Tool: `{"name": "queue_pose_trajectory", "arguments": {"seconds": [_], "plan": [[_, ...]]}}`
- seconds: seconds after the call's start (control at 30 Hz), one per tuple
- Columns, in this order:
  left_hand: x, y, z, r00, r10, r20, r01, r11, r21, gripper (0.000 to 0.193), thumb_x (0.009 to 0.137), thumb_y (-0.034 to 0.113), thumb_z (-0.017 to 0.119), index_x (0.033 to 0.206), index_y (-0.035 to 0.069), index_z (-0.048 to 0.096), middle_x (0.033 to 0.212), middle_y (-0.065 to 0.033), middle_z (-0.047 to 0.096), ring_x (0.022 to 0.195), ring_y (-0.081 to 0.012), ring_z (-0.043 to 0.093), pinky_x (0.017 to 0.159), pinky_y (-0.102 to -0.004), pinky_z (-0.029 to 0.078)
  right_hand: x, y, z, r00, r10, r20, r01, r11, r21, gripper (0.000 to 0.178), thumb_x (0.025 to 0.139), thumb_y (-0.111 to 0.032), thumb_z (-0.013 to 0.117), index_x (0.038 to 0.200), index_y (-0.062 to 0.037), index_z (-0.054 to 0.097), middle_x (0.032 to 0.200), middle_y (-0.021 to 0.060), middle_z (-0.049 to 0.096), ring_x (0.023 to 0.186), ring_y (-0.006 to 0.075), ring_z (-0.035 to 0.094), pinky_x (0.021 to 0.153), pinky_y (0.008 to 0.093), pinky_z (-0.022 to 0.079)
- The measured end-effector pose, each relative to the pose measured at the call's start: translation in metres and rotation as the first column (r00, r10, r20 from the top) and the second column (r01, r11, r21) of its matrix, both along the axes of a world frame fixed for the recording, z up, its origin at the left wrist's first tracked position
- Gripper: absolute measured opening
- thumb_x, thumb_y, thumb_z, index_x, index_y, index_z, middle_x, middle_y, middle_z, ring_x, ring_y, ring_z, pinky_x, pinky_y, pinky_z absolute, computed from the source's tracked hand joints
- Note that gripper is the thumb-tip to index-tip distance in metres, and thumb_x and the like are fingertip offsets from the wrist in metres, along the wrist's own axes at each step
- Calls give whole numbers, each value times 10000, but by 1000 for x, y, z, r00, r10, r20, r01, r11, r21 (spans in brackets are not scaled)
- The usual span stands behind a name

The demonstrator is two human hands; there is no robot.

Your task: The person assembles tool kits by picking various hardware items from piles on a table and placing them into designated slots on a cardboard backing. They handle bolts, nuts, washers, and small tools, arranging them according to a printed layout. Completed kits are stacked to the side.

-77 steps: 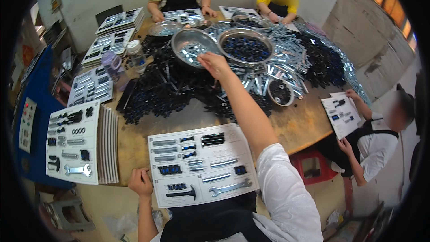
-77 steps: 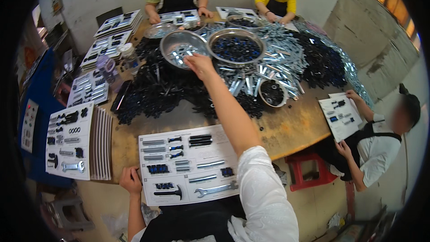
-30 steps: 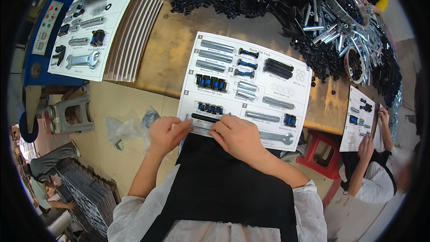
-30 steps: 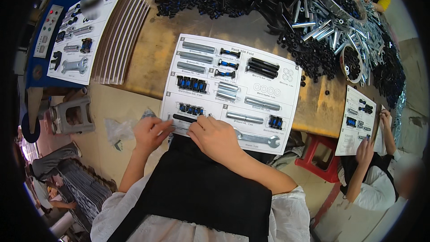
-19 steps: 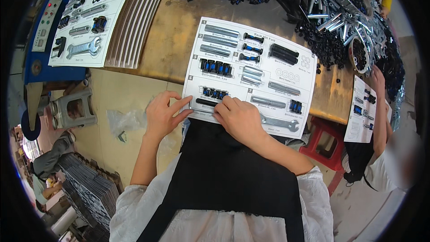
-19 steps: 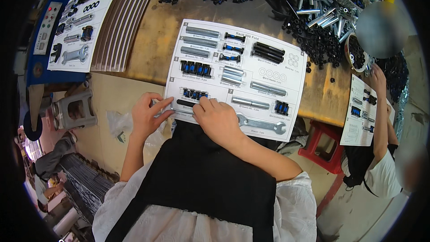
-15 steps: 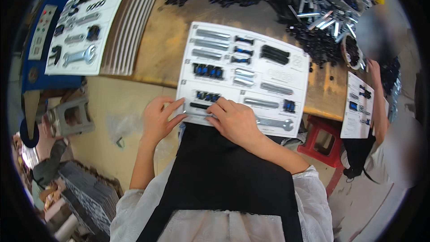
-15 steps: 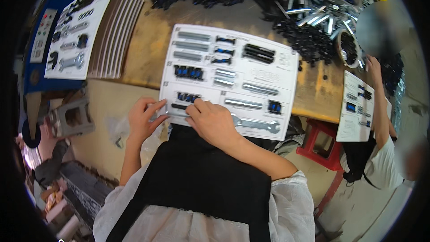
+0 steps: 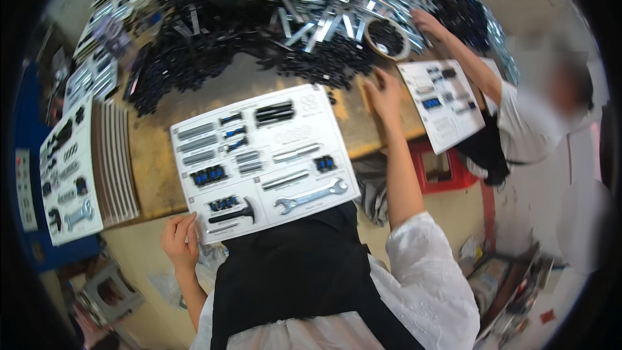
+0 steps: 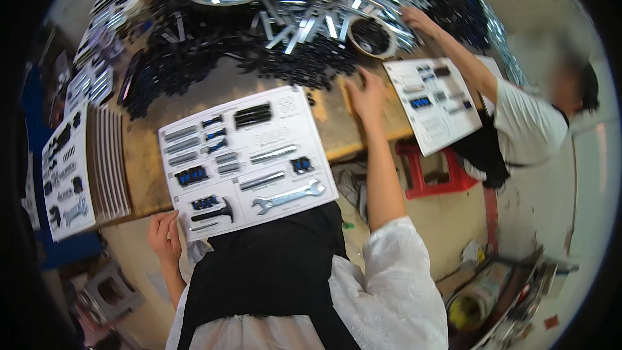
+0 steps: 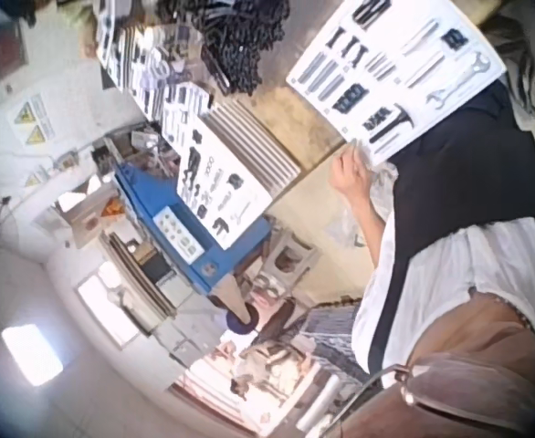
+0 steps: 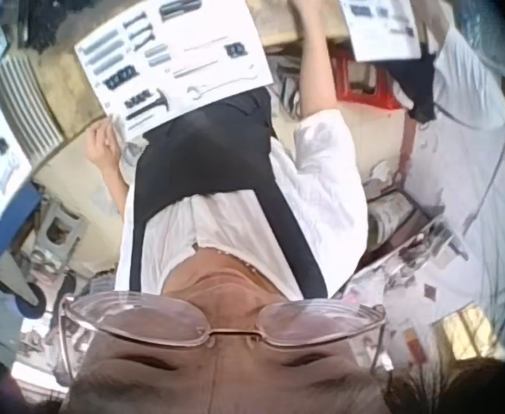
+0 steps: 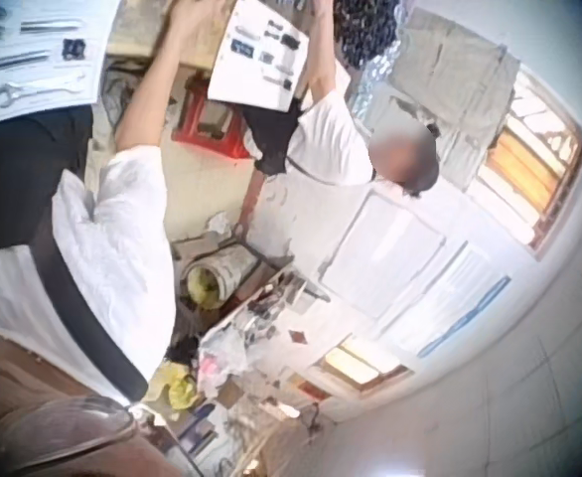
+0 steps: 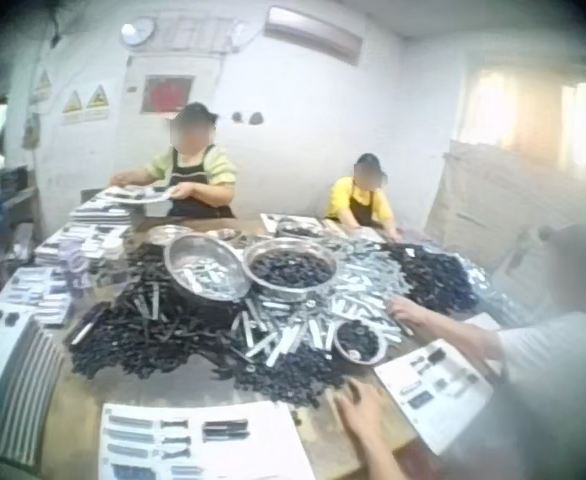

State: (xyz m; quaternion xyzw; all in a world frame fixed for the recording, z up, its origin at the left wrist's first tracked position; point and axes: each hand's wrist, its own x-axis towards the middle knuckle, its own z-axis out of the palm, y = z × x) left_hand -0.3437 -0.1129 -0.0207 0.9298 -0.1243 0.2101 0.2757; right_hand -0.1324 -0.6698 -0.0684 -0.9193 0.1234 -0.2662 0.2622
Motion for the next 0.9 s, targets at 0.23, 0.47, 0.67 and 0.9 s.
{"name": "queue_pose_trajectory", "arguments": {"seconds": [0.23,0.47,0.67,0.9], "plan": [[26,-35,29,988,-152,-19,153,986,68,157,879,84,676,1008,95,765,864,-85,642,738,-263,639,628,-360,491,35,15,5,1000,-25,-6,26,998,60,449,766,-320,838,1068,-49,645,1042,183,604,1021,368,581,906,437,478],[62,-110,70,881,-463,-96,461,886,-43,159,874,128,703,1024,115,754,896,-78,657,736,-245,644,624,-347,502,-33,44,14,983,181,45,-179,983,-38,363,879,-122,705,1223,-54,610,1166,185,589,1150,376,536,1008,438,433],[167,-245,55,717,-672,-187,691,721,60,251,890,132,679,1136,83,696,1090,-80,601,989,-272,614,803,-390,522,-66,47,26,971,238,37,-240,969,55,365,966,-50,554,1330,-23,565,1324,202,588,1234,361,551,1045,422,443],[240,-317,6,763,-590,-263,646,712,277,114,851,49,665,965,45,660,997,-116,581,982,-327,623,833,-430,524,-61,14,19,987,143,72,-159,817,555,292,976,-10,547,1261,-20,612,1184,156,641,1103,265,653,959,333,531]]}}
